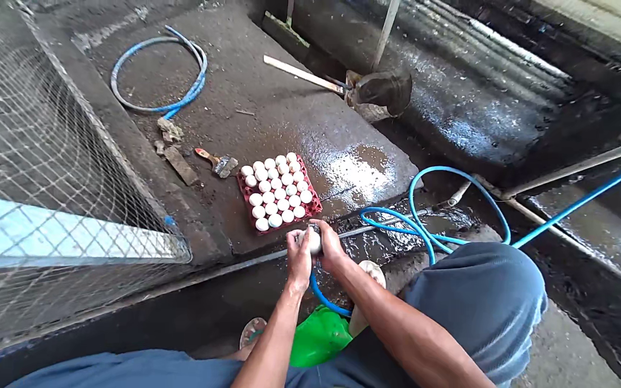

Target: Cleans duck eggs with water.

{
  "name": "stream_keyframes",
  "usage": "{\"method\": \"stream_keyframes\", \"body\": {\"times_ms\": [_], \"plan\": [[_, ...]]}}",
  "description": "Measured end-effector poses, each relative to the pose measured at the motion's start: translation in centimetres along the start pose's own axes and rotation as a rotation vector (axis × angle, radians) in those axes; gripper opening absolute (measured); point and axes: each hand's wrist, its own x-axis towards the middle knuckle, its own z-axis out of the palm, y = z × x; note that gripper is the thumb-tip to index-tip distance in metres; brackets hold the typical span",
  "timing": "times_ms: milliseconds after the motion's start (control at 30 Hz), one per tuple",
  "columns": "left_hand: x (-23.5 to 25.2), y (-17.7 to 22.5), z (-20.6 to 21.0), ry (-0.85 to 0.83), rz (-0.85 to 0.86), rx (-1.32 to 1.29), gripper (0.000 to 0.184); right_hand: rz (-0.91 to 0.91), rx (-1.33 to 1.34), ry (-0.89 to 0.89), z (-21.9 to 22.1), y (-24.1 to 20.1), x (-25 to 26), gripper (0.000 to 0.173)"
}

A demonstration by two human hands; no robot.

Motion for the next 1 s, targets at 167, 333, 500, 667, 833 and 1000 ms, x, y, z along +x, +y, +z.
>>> {"method": "stream_keyframes", "body": {"times_ms": [167, 333, 500, 667, 833, 1000], "plan": [[-0.4, -0.2, -0.6, -0.097, 0.065, 0.069, 0.053, -0.307, -0.246, -0.010, 0.3, 0.8, -0.5, 0.050], [0.0, -0.3, -0.6, -0.023, 0.111, 0.185, 0.041, -0.246, -0.222, 0.027, 1.2, 0.8, -2.0, 0.045], [-0.3, -0.1, -0.3, -0.074, 0.034, 0.191, 0.051, -0.173, -0.165, 0.056, 0.7, 0.5, -0.9, 0.043], [-0.2, 0.0, -0.6, -0.125, 0.015, 0.182, 0.052, -0.212, -0.174, 0.045, 0.4, 0.5, -0.7, 0.045], [-0.5, 0.5, -0.2, -0.055, 0.051, 0.205, 0.046, -0.244, -0.194, 0.048, 0.8, 1.1, -2.3, 0.047], [-0.2, 0.0, 0.1, -0.104, 0.042, 0.194, 0.049, -0.127, -0.105, 0.100, 0.1, 0.2, -0.6, 0.045]]}}
